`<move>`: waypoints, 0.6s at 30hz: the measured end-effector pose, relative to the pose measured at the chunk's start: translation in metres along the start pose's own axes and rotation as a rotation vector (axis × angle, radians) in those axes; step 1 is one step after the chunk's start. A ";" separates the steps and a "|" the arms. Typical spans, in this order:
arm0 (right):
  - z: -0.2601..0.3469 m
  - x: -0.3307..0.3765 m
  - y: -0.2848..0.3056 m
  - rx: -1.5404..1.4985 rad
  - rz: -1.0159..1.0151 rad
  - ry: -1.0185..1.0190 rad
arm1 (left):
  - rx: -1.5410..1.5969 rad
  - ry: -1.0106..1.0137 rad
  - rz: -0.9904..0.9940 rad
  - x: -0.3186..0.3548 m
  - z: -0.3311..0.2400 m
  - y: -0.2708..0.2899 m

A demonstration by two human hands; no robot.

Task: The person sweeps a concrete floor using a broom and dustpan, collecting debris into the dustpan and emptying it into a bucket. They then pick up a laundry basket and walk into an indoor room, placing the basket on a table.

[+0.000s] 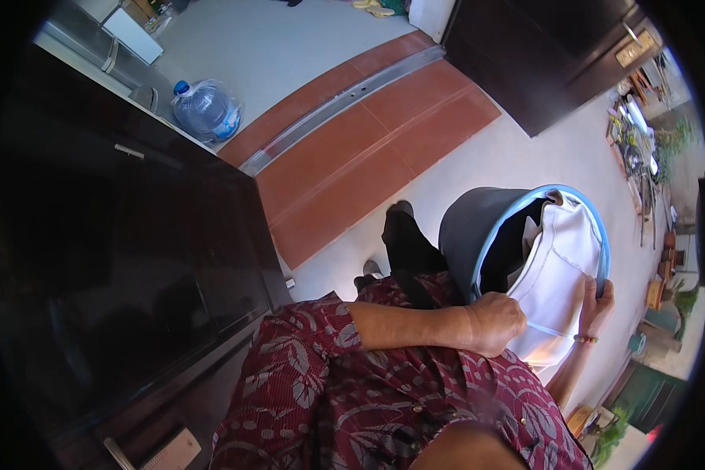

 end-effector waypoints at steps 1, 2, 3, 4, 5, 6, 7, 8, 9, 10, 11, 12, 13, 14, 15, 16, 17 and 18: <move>0.007 -0.015 -0.010 0.002 0.004 0.029 | 0.016 0.004 -0.002 -0.001 0.010 0.013; 0.012 -0.027 -0.021 -0.001 0.018 0.057 | 0.031 0.019 -0.013 0.000 0.018 0.029; 0.017 -0.040 -0.032 -0.015 0.029 0.038 | 0.026 0.029 -0.033 -0.002 0.027 0.040; 0.027 -0.052 -0.042 0.005 0.038 0.048 | 0.020 0.039 -0.052 -0.004 0.036 0.050; 0.039 -0.065 -0.054 0.026 0.043 0.057 | 0.024 0.066 -0.023 -0.006 0.049 0.059; 0.049 -0.077 -0.066 0.048 0.047 0.065 | 0.028 0.092 0.007 -0.009 0.061 0.070; 0.056 -0.089 -0.079 0.061 0.055 0.080 | 0.031 0.117 0.038 -0.012 0.075 0.080; 0.064 -0.100 -0.095 0.070 0.064 0.097 | 0.051 0.134 0.033 -0.013 0.092 0.090; 0.073 -0.111 -0.110 0.078 0.072 0.113 | 0.070 0.151 0.029 -0.015 0.108 0.096; 0.079 -0.122 -0.124 0.091 0.075 0.105 | 0.088 0.167 0.026 -0.016 0.124 0.104; 0.083 -0.133 -0.139 0.105 0.079 0.096 | 0.119 0.165 -0.007 -0.018 0.140 0.113; 0.086 -0.143 -0.153 0.120 0.081 0.087 | 0.153 0.098 -0.110 -0.020 0.153 0.127; 0.091 -0.154 -0.167 0.134 0.083 0.078 | 0.169 0.099 -0.113 -0.023 0.169 0.134; 0.096 -0.166 -0.178 0.156 0.095 0.067 | 0.180 0.097 -0.112 -0.027 0.182 0.147; 0.102 -0.178 -0.189 0.178 0.107 0.056 | 0.197 0.095 -0.111 -0.031 0.196 0.159; 0.108 -0.189 -0.200 0.199 0.120 0.046 | 0.213 0.095 -0.111 -0.034 0.210 0.171; 0.117 -0.201 -0.209 0.206 0.123 0.063 | 0.229 0.095 -0.120 -0.037 0.219 0.187; 0.128 -0.213 -0.219 0.214 0.126 0.082 | 0.234 0.127 -0.098 -0.040 0.228 0.196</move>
Point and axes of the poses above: each hand's wrist, its own x-axis away from the middle knuckle, its own y-axis out of the back of the hand, z = x × y, the point moved 8 cm from there along -x, towards the middle knuckle, and after that the axes turned 4 degrees about -x, right-handed, at the moved point
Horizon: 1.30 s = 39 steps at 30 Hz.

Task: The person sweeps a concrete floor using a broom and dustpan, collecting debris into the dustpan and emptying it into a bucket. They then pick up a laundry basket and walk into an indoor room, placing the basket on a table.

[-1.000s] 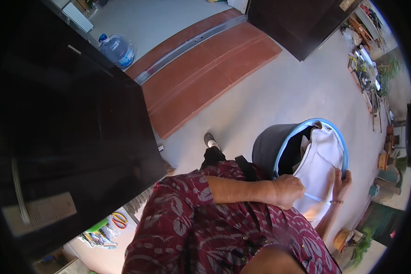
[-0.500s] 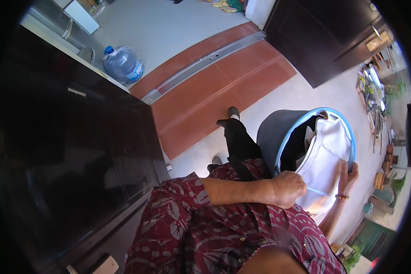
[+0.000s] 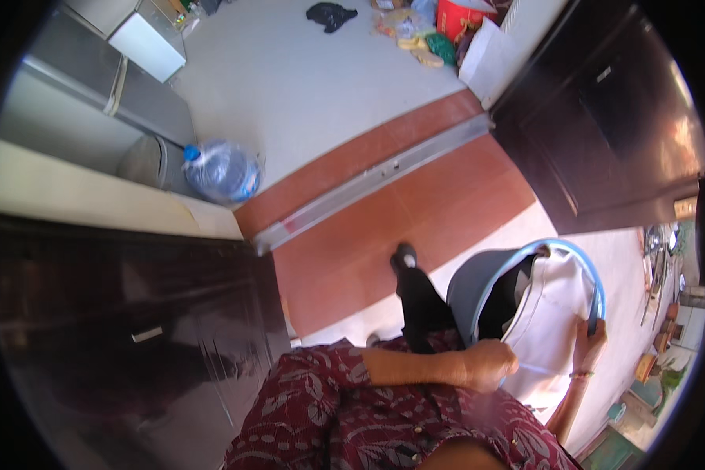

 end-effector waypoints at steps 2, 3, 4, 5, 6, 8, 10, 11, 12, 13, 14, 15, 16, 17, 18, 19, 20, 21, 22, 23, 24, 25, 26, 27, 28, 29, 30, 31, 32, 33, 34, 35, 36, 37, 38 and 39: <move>0.036 -0.027 -0.003 -0.062 0.013 0.006 | 0.091 0.005 -0.014 -0.008 0.002 0.036; 0.052 -0.045 -0.009 -0.060 0.026 0.004 | 0.086 0.026 0.019 -0.013 0.007 0.054; 0.062 -0.057 -0.012 -0.044 0.038 -0.006 | 0.080 0.019 0.015 -0.016 0.010 0.071; 0.075 -0.070 -0.017 -0.037 0.061 -0.007 | 0.071 0.025 0.002 -0.016 0.011 0.088; 0.087 -0.082 -0.021 -0.041 0.072 0.007 | 0.063 0.031 -0.011 -0.016 0.011 0.102; 0.109 -0.105 -0.030 -0.052 0.097 0.030 | 0.062 0.048 -0.053 -0.018 0.014 0.124; 0.143 -0.127 -0.034 -0.075 0.128 0.050 | 0.058 0.079 -0.066 -0.020 0.011 0.152; 0.157 -0.136 -0.037 -0.080 0.152 0.046 | 0.060 0.083 -0.082 -0.021 0.012 0.163; 0.168 -0.144 -0.040 -0.083 0.175 0.041 | 0.063 0.087 -0.096 -0.021 0.013 0.174; 0.177 -0.152 -0.044 -0.125 0.169 0.070 | 0.067 0.091 -0.110 -0.021 0.014 0.185; 0.185 -0.158 -0.048 -0.133 0.177 0.093 | 0.056 0.105 -0.116 -0.021 0.015 0.193; 0.195 -0.164 -0.051 -0.141 0.184 0.115 | 0.045 0.120 -0.121 -0.021 0.016 0.202; 0.204 -0.170 -0.055 -0.148 0.191 0.136 | 0.034 0.133 -0.125 -0.020 0.017 0.211; 0.216 -0.174 -0.057 -0.160 0.181 0.164 | 0.033 0.140 -0.132 -0.018 0.020 0.222; 0.227 -0.179 -0.060 -0.161 0.190 0.147 | 0.032 0.145 -0.138 -0.015 0.022 0.234; 0.239 -0.184 -0.064 -0.163 0.198 0.130 | 0.030 0.149 -0.144 -0.012 0.024 0.245; 0.250 -0.190 -0.069 -0.170 0.209 0.120 | 0.029 0.149 -0.147 -0.010 0.027 0.254; 0.258 -0.196 -0.073 -0.181 0.223 0.139 | 0.027 0.148 -0.151 -0.008 0.031 0.264; 0.264 -0.201 -0.074 -0.166 0.218 0.130 | 0.025 0.147 -0.154 -0.006 0.033 0.274; 0.270 -0.204 -0.073 -0.150 0.212 0.122 | 0.032 0.142 -0.145 -0.004 0.033 0.282; 0.279 -0.211 -0.074 -0.142 0.204 0.117 | 0.030 0.138 -0.138 -0.005 0.035 0.294; 0.288 -0.217 -0.074 -0.133 0.189 0.126 | 0.029 0.134 -0.130 -0.006 0.036 0.306; 0.300 -0.219 -0.072 -0.116 0.173 0.141 | 0.025 0.120 -0.128 -0.003 0.037 0.318; 0.312 -0.221 -0.070 -0.099 0.156 0.156 | 0.022 0.106 -0.125 0.001 0.037 0.329; 0.324 -0.224 -0.068 -0.091 0.136 0.161 | 0.018 0.091 -0.122 0.004 0.038 0.341; 0.336 -0.227 -0.063 -0.090 0.122 0.162 | 0.019 0.088 -0.116 0.006 0.032 0.355; 0.348 -0.230 -0.058 -0.090 0.108 0.163 | 0.020 0.086 -0.111 0.009 0.026 0.368; 0.358 -0.233 -0.053 -0.086 0.116 0.150 | 0.022 0.084 -0.107 0.011 0.020 0.381; 0.369 -0.234 -0.045 -0.080 0.109 0.139 | 0.023 0.065 -0.106 0.012 0.011 0.395; 0.380 -0.236 -0.037 -0.074 0.104 0.129 | 0.024 0.047 -0.105 0.014 0.003 0.408; 0.393 -0.240 -0.029 -0.070 0.100 0.120 | 0.025 0.031 -0.106 0.015 -0.005 0.421; 0.407 -0.241 -0.023 -0.093 0.102 0.108 | 0.007 0.038 -0.092 0.017 -0.009 0.430; 0.416 -0.244 -0.018 -0.103 0.081 0.117 | -0.009 0.045 -0.079 0.020 -0.013 0.438; 0.423 -0.246 -0.014 -0.113 0.061 0.127 | -0.025 0.055 -0.067 0.021 -0.017 0.446; 0.430 -0.251 -0.010 -0.122 0.036 0.131 | -0.053 0.041 -0.086 0.020 -0.020 0.457; 0.440 -0.256 -0.005 -0.129 0.036 0.110 | -0.081 0.028 -0.105 0.018 -0.022 0.466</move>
Point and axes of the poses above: each hand's wrist, its own x-axis away from the middle knuckle, its own y-axis out of the back of the hand, z = x × y, the point moved 8 cm from there along -x, towards the middle knuckle, and after that the axes turned 4 degrees about -x, right-handed, at the moved point
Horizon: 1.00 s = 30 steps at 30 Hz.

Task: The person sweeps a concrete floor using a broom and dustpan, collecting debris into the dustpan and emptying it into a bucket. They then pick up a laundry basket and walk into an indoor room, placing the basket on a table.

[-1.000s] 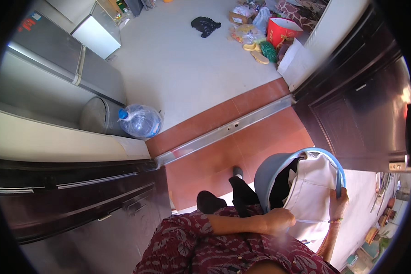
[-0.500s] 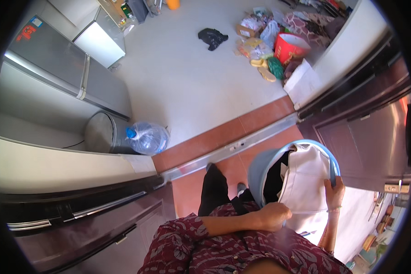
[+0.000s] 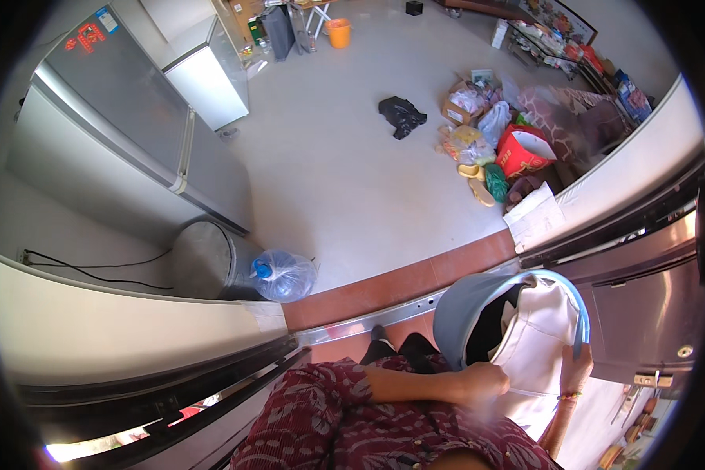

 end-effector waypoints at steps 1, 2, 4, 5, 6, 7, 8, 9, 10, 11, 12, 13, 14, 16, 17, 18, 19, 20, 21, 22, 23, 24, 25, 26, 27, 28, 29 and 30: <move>0.006 -0.008 0.001 -0.010 -0.004 0.016 | -0.026 -0.013 -0.019 -0.002 -0.002 0.010; 0.006 -0.013 0.001 -0.018 -0.012 0.027 | -0.032 -0.016 -0.028 -0.003 -0.001 0.019; 0.010 -0.024 -0.001 -0.019 -0.022 0.024 | -0.044 -0.024 -0.042 -0.006 -0.001 0.041; 0.016 -0.033 -0.008 -0.024 -0.014 0.019 | -0.057 -0.020 -0.054 -0.005 0.000 0.053; 0.023 -0.042 -0.014 -0.029 -0.007 0.013 | -0.070 -0.016 -0.066 -0.004 0.002 0.066; 0.030 -0.052 -0.020 -0.035 0.001 0.008 | -0.084 -0.013 -0.078 -0.004 0.005 0.078; 0.049 -0.060 -0.022 -0.056 -0.008 0.009 | -0.095 0.003 -0.084 -0.006 0.013 0.086; 0.054 -0.071 -0.031 -0.054 0.006 0.017 | -0.106 0.019 -0.091 -0.010 0.023 0.094; 0.060 -0.084 -0.040 -0.054 0.021 0.026 | -0.119 0.036 -0.099 -0.013 0.033 0.104; 0.065 -0.099 -0.046 -0.043 0.018 0.030 | -0.121 0.029 -0.097 -0.019 0.041 0.117; 0.074 -0.111 -0.052 -0.058 0.018 0.017 | -0.125 0.023 -0.096 -0.026 0.050 0.131; 0.078 -0.126 -0.058 -0.035 -0.010 0.050 | -0.129 0.016 -0.095 -0.033 0.059 0.145; 0.080 -0.144 -0.072 -0.023 -0.026 0.093 | -0.134 0.022 -0.091 -0.040 0.073 0.161; 0.083 -0.179 -0.097 0.001 -0.042 0.116 | -0.152 0.034 -0.068 -0.057 0.095 0.192; 0.097 -0.196 -0.108 -0.021 -0.027 0.130 | -0.141 0.052 -0.060 -0.062 0.102 0.208; 0.111 -0.212 -0.119 -0.042 -0.011 0.144 | -0.129 0.070 -0.053 -0.068 0.110 0.225; 0.125 -0.229 -0.130 -0.063 0.006 0.157 | -0.117 0.089 -0.046 -0.073 0.118 0.243; 0.135 -0.246 -0.136 -0.051 0.007 0.181 | -0.122 0.084 -0.041 -0.080 0.123 0.259; 0.140 -0.264 -0.143 -0.042 0.032 0.150 | -0.127 0.081 -0.037 -0.087 0.127 0.277; 0.144 -0.283 -0.149 -0.036 0.061 0.119 | -0.132 0.083 -0.035 -0.091 0.132 0.293; 0.149 -0.298 -0.154 -0.027 0.091 0.090 | -0.136 0.087 -0.048 -0.096 0.138 0.304; 0.162 -0.309 -0.160 -0.024 0.095 0.141 | -0.140 0.094 -0.062 -0.100 0.145 0.314; 0.171 -0.317 -0.168 -0.033 0.095 0.138 | -0.144 0.104 -0.076 -0.101 0.151 0.325; 0.178 -0.328 -0.175 -0.030 0.081 0.135 | -0.126 0.104 -0.086 -0.107 0.157 0.336; 0.184 -0.338 -0.181 -0.028 0.066 0.130 | -0.108 0.104 -0.093 -0.110 0.163 0.347; 0.186 -0.351 -0.188 -0.023 0.079 0.148 | -0.090 0.103 -0.098 -0.113 0.169 0.358; 0.192 -0.360 -0.194 -0.027 0.090 0.142 | -0.081 0.108 -0.097 -0.114 0.174 0.369; 0.201 -0.366 -0.203 -0.031 0.097 0.131 | -0.073 0.110 -0.091 -0.111 0.180 0.379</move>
Point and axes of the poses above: each hand's wrist, its own x-axis away from the middle knuckle, its own y-axis out of the back of the hand, z = x × y, the point moved 8 cm from there along -x, towards the middle knuckle, and after that the axes turned 4 degrees about -x, right-handed, at the moved point
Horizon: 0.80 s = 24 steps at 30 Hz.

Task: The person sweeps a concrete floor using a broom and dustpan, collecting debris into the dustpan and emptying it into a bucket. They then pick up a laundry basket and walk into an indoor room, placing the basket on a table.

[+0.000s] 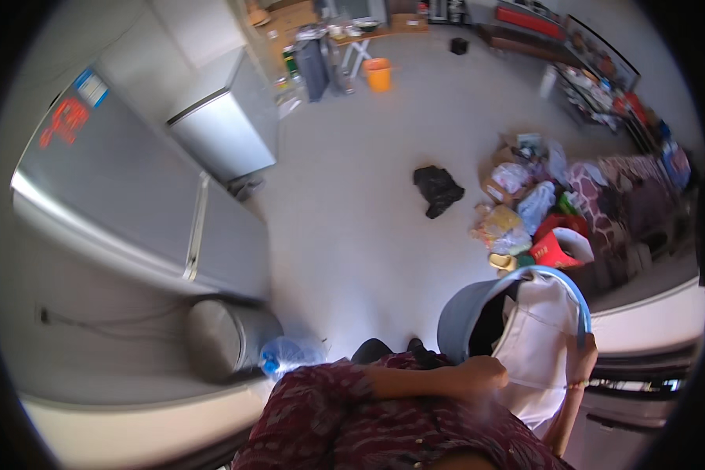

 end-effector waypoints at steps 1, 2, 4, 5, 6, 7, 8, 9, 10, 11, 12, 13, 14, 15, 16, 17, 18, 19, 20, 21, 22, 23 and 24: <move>0.008 -0.008 -0.008 -0.003 0.004 -0.015 | 0.008 -0.001 0.011 0.002 0.006 0.010; 0.018 -0.013 -0.014 0.010 -0.010 -0.004 | -0.001 0.018 0.029 0.002 0.014 0.019; 0.045 -0.023 -0.027 0.016 -0.007 0.004 | 0.063 0.014 0.010 0.010 0.026 0.042; 0.054 -0.027 -0.032 0.014 -0.003 -0.013 | 0.096 0.008 0.002 0.010 0.035 0.051; 0.063 -0.033 -0.037 0.026 0.018 -0.052 | 0.090 0.000 -0.005 0.010 0.047 0.054; 0.070 -0.036 -0.043 0.001 0.015 -0.058 | 0.099 -0.007 0.007 0.010 0.055 0.061; 0.075 -0.041 -0.049 -0.001 -0.008 -0.047 | 0.104 -0.010 0.015 0.012 0.062 0.071; 0.081 -0.045 -0.055 -0.003 -0.031 -0.036 | 0.109 -0.013 0.022 0.013 0.070 0.081; 0.086 -0.049 -0.058 0.015 -0.033 -0.067 | 0.095 -0.031 0.034 0.012 0.077 0.090; 0.094 -0.055 -0.062 0.027 -0.034 -0.096 | 0.076 -0.044 0.044 0.011 0.085 0.102; 0.101 -0.060 -0.068 0.037 -0.034 -0.124 | 0.057 -0.057 0.054 0.011 0.094 0.114; 0.106 -0.063 -0.074 0.046 -0.053 -0.154 | 0.061 -0.100 0.031 0.011 0.100 0.127; 0.111 -0.065 -0.078 0.064 -0.077 -0.186 | 0.071 -0.153 0.009 0.009 0.107 0.139; 0.116 -0.068 -0.082 0.081 -0.100 -0.218 | 0.082 -0.204 -0.013 0.008 0.114 0.152; 0.123 -0.071 -0.088 0.065 -0.109 -0.206 | 0.064 -0.200 0.003 0.008 0.121 0.162; 0.129 -0.076 -0.097 0.047 -0.119 -0.195 | 0.045 -0.194 0.021 0.007 0.129 0.176; 0.135 -0.076 -0.098 0.055 -0.135 -0.199 | 0.046 -0.207 0.049 0.006 0.133 0.185; 0.149 -0.079 -0.103 0.020 -0.179 -0.178 | 0.015 -0.210 0.114 0.006 0.142 0.190; 0.160 -0.080 -0.103 0.065 -0.210 -0.176 | 0.003 -0.235 0.123 0.007 0.146 0.199; 0.168 -0.082 -0.110 0.086 -0.226 -0.175 | -0.022 -0.234 0.136 0.009 0.153 0.208; 0.176 -0.086 -0.115 0.099 -0.230 -0.179 | -0.004 -0.263 0.127 0.010 0.158 0.218; 0.185 -0.092 -0.123 0.108 -0.225 -0.182 | -0.015 -0.275 0.116 0.011 0.164 0.230; 0.191 -0.098 -0.126 0.102 -0.251 -0.166 | -0.015 -0.262 0.134 0.010 0.170 0.240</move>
Point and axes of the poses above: each hand's wrist, its own x-axis away from the middle knuckle, its own y-axis out of the back of the hand, z = x × y, the point moved 8 cm from there along -x, towards the middle knuckle, and after that the axes turned 4 degrees about -x, right-handed, at the moved point
